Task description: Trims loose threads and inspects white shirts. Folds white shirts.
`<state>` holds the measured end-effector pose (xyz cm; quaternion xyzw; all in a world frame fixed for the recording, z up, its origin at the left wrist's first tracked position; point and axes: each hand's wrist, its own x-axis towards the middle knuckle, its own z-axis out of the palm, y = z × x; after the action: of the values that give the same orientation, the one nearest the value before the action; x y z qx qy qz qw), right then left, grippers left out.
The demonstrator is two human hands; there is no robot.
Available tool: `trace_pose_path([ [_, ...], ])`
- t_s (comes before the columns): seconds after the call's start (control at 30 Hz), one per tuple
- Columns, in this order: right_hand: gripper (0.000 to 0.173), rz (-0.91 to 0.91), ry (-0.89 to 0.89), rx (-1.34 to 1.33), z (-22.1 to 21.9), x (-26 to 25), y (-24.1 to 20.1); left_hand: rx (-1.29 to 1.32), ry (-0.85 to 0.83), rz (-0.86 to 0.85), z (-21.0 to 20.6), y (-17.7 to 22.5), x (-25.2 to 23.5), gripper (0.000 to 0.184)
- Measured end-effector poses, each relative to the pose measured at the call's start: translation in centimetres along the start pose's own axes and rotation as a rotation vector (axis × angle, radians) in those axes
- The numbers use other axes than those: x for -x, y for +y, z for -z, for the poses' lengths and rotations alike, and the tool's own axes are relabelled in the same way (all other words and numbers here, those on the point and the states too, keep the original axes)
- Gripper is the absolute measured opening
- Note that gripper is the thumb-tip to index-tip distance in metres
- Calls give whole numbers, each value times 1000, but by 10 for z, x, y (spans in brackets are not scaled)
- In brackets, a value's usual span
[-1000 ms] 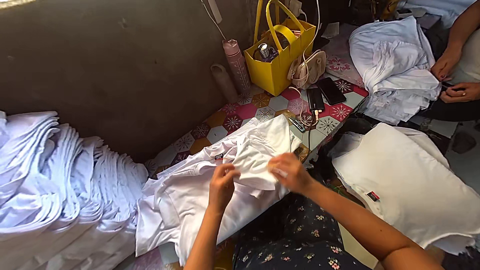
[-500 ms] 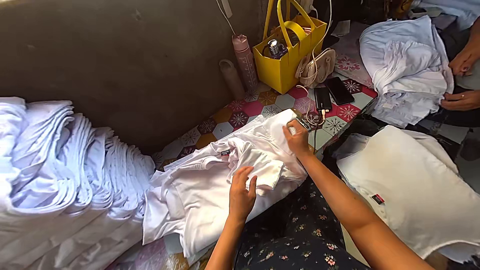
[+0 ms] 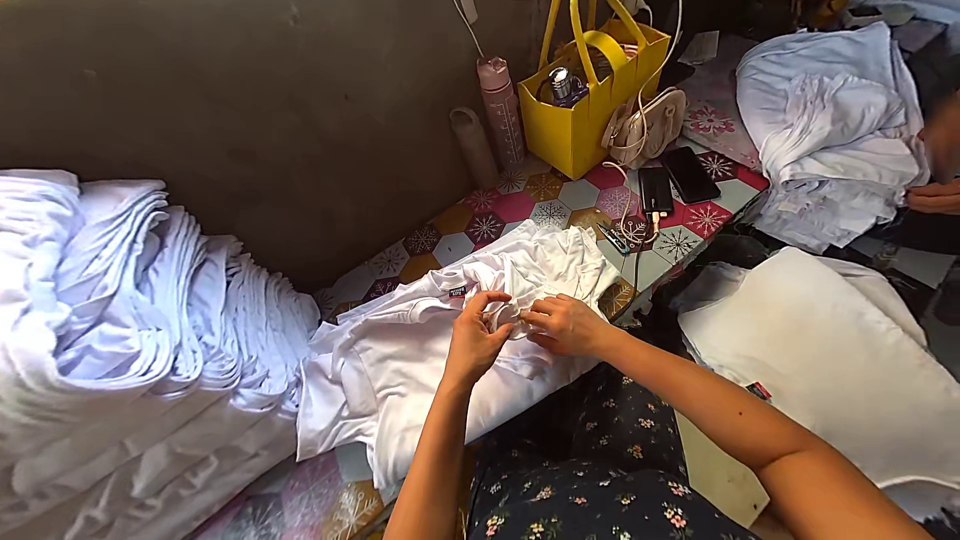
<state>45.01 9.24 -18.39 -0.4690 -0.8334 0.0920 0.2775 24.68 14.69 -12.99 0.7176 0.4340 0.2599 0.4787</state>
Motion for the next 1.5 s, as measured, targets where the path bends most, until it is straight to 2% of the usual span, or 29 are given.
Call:
trace_pose_path([
  [0.07,33,2,23,-77,-4,0,-1,-104,30,-117,-2,-3,4,41],
  [0.13,33,-18,-10,-141,-8,-3,-6,-233,59,-252,-5,-3,7,29],
  [0.23,39,-61,-164,-58,-6,-10,-2,-351,114,-381,-7,1,12,13],
  [0.3,49,-146,-268,30,7,-12,4,-370,157,-445,-7,3,16,13],
  [0.4,57,-304,-351,163,35,-10,14,-441,328,-481,-1,8,19,11],
  [0.47,51,-303,-198,239,51,4,17,-519,412,-421,5,10,16,10],
  [0.53,37,-168,78,324,55,23,12,-559,459,-353,10,7,10,11],
  [0.6,20,-32,243,353,45,42,-11,-542,496,-368,13,-4,6,12],
  [0.67,17,113,278,314,26,60,-38,-504,431,-418,19,-22,8,16],
  [0.73,20,183,313,217,15,65,-45,-521,263,-441,24,-47,16,23],
  [0.77,19,114,346,185,17,61,-39,-541,179,-439,24,-61,21,26],
  [0.8,18,-33,357,149,23,53,-26,-551,114,-435,21,-74,27,29],
  [0.87,26,-466,269,53,37,31,19,-558,58,-427,10,-98,40,30],
  [0.93,50,-861,157,-85,47,5,68,-555,95,-424,-3,-114,51,30],
  [0.97,61,-1004,136,-165,48,-8,86,-551,134,-429,-9,-117,54,28],
  [1.0,67,-1093,150,-245,44,-19,100,-547,171,-437,-13,-120,55,27],
  [1.03,63,-1130,195,-332,38,-27,111,-542,198,-446,-15,-123,56,26],
  [1.07,53,-1124,257,-397,31,-32,117,-529,213,-452,-17,-126,57,26],
  [1.13,29,-977,477,-529,27,-42,115,-516,211,-446,-16,-126,57,26],
  [1.2,18,-775,712,-733,35,-46,97,-553,139,-350,-13,-114,62,28],
  [1.3,26,-675,720,-951,54,-38,57,-632,-58,-199,-1,-64,58,29],
  [1.4,24,-618,702,-1027,59,-34,34,-596,-3,-388,7,-13,18,37],
  [1.47,21,-527,702,-1004,59,-33,23,-561,53,-507,7,13,-26,56],
  [1.5,20,-477,712,-986,60,-35,17,-511,23,-524,6,24,-50,70],
])
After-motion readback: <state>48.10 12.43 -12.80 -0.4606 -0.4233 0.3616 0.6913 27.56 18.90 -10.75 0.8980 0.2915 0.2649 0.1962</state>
